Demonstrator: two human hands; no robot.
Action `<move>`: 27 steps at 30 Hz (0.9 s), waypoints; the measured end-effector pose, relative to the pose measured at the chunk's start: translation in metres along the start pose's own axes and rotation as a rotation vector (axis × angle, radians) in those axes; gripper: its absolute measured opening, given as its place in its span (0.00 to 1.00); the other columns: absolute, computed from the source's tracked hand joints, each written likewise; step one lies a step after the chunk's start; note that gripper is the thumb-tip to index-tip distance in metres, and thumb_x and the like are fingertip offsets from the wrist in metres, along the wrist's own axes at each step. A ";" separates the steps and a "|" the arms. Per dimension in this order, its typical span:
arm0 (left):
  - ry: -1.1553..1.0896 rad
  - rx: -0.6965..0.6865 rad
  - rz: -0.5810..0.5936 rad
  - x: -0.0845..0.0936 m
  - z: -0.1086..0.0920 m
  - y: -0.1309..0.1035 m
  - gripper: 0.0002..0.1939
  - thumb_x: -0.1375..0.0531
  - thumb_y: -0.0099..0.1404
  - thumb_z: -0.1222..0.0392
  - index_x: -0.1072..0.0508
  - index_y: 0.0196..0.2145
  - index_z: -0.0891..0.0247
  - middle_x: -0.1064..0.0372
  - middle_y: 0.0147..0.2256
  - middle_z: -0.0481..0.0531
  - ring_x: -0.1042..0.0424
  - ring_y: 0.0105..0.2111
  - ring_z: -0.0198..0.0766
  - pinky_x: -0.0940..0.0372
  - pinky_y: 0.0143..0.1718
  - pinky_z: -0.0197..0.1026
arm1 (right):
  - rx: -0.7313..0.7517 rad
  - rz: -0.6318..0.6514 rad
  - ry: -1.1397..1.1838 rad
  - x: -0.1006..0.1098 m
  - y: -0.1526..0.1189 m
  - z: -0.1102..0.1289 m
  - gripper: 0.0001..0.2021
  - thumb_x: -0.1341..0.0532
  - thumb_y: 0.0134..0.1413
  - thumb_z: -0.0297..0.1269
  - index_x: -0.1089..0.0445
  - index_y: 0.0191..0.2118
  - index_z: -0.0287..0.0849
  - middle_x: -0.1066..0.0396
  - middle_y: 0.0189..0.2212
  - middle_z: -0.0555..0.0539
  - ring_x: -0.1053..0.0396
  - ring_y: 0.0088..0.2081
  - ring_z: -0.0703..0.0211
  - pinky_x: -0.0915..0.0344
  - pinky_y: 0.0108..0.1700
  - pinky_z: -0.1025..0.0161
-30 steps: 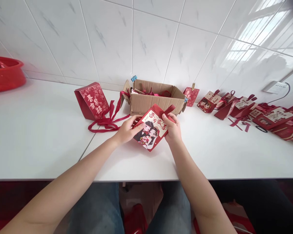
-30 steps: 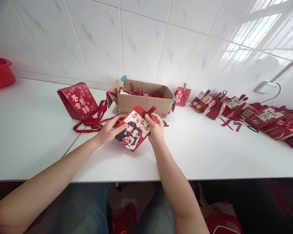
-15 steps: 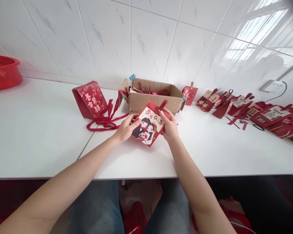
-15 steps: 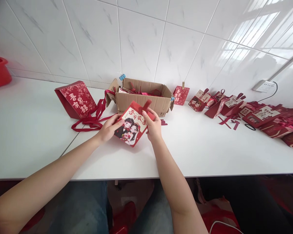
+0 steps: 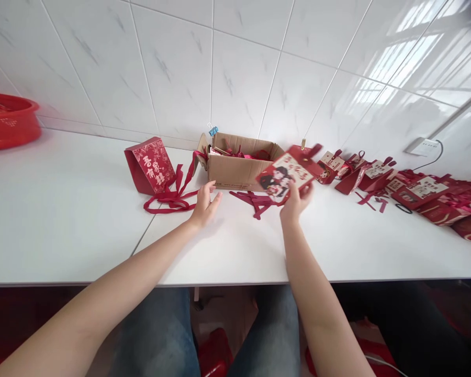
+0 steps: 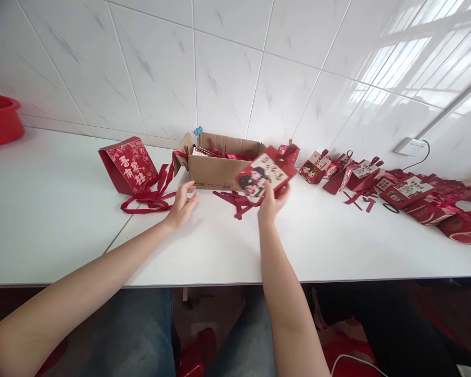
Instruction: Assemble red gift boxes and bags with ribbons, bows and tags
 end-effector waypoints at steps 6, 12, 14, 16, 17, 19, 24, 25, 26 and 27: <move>0.141 -0.112 -0.035 -0.001 0.000 0.001 0.24 0.48 0.65 0.48 0.44 0.55 0.62 0.44 0.53 0.63 0.43 0.55 0.51 0.45 0.56 0.56 | 0.167 -0.249 -0.703 0.066 0.059 -0.015 0.27 0.39 0.47 0.39 0.46 0.54 0.43 0.37 0.53 0.41 0.36 0.55 0.54 0.38 0.59 0.56; 0.198 -0.070 -0.105 -0.001 0.005 0.003 0.22 0.44 0.62 0.54 0.42 0.52 0.61 0.42 0.50 0.60 0.42 0.53 0.51 0.46 0.57 0.56 | -0.148 -0.413 -1.066 0.100 0.067 -0.044 0.42 0.31 0.36 0.45 0.48 0.58 0.42 0.46 0.58 0.32 0.48 0.60 0.33 0.48 0.60 0.37; 0.179 -0.026 -0.106 0.000 0.007 0.004 0.22 0.43 0.60 0.56 0.42 0.51 0.61 0.42 0.49 0.60 0.41 0.52 0.50 0.46 0.56 0.56 | -0.176 -0.437 -1.061 0.102 0.067 -0.046 0.47 0.31 0.36 0.48 0.53 0.61 0.43 0.52 0.61 0.32 0.51 0.62 0.33 0.49 0.61 0.37; 0.137 0.047 -0.113 0.000 0.009 0.003 0.22 0.42 0.59 0.57 0.41 0.50 0.60 0.42 0.49 0.59 0.41 0.52 0.49 0.44 0.55 0.54 | -0.211 -0.451 -1.041 0.104 0.068 -0.046 0.45 0.34 0.42 0.51 0.55 0.63 0.43 0.52 0.61 0.32 0.50 0.62 0.35 0.48 0.61 0.39; 0.116 0.084 -0.118 0.001 0.010 0.003 0.21 0.42 0.59 0.58 0.41 0.49 0.59 0.42 0.50 0.59 0.41 0.52 0.49 0.42 0.54 0.53 | -0.230 -0.457 -1.030 0.105 0.069 -0.045 0.43 0.36 0.45 0.51 0.56 0.63 0.43 0.52 0.60 0.32 0.49 0.62 0.36 0.48 0.61 0.40; 0.090 0.140 -0.126 0.002 0.012 0.003 0.20 0.42 0.58 0.58 0.41 0.48 0.58 0.43 0.50 0.58 0.40 0.52 0.48 0.39 0.50 0.52 | -0.260 -0.459 -1.020 0.107 0.069 -0.043 0.41 0.39 0.48 0.52 0.55 0.63 0.41 0.50 0.59 0.32 0.48 0.62 0.37 0.48 0.62 0.42; 0.080 0.211 -0.132 0.004 0.016 0.004 0.16 0.43 0.58 0.61 0.41 0.44 0.58 0.42 0.48 0.57 0.38 0.49 0.47 0.37 0.45 0.50 | -0.287 -0.380 -1.030 0.101 0.068 -0.037 0.44 0.36 0.44 0.54 0.53 0.63 0.40 0.47 0.59 0.32 0.47 0.61 0.38 0.48 0.62 0.44; 0.082 0.218 -0.133 0.005 0.017 0.004 0.16 0.44 0.58 0.61 0.41 0.44 0.58 0.42 0.47 0.57 0.38 0.48 0.47 0.37 0.45 0.50 | -0.293 -0.367 -1.036 0.100 0.067 -0.036 0.44 0.36 0.43 0.53 0.53 0.63 0.40 0.46 0.59 0.33 0.47 0.61 0.38 0.48 0.62 0.44; 0.086 0.222 -0.135 0.005 0.017 0.004 0.16 0.44 0.57 0.62 0.41 0.44 0.57 0.42 0.47 0.57 0.38 0.48 0.47 0.37 0.45 0.50 | -0.301 -0.358 -1.043 0.098 0.067 -0.035 0.44 0.35 0.43 0.51 0.52 0.63 0.41 0.46 0.59 0.33 0.47 0.61 0.37 0.48 0.62 0.43; 0.092 0.222 -0.138 0.005 0.016 0.004 0.16 0.44 0.57 0.62 0.41 0.43 0.57 0.42 0.47 0.56 0.38 0.48 0.47 0.37 0.45 0.51 | -0.308 -0.354 -1.051 0.097 0.067 -0.034 0.43 0.35 0.43 0.50 0.52 0.63 0.41 0.46 0.59 0.32 0.47 0.61 0.37 0.48 0.62 0.41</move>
Point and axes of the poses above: each hand's wrist, its own y-axis towards the middle knuckle, its own x-axis out of the back of the hand, z = x × y, the point moved 1 cm from there along y, towards the middle knuckle
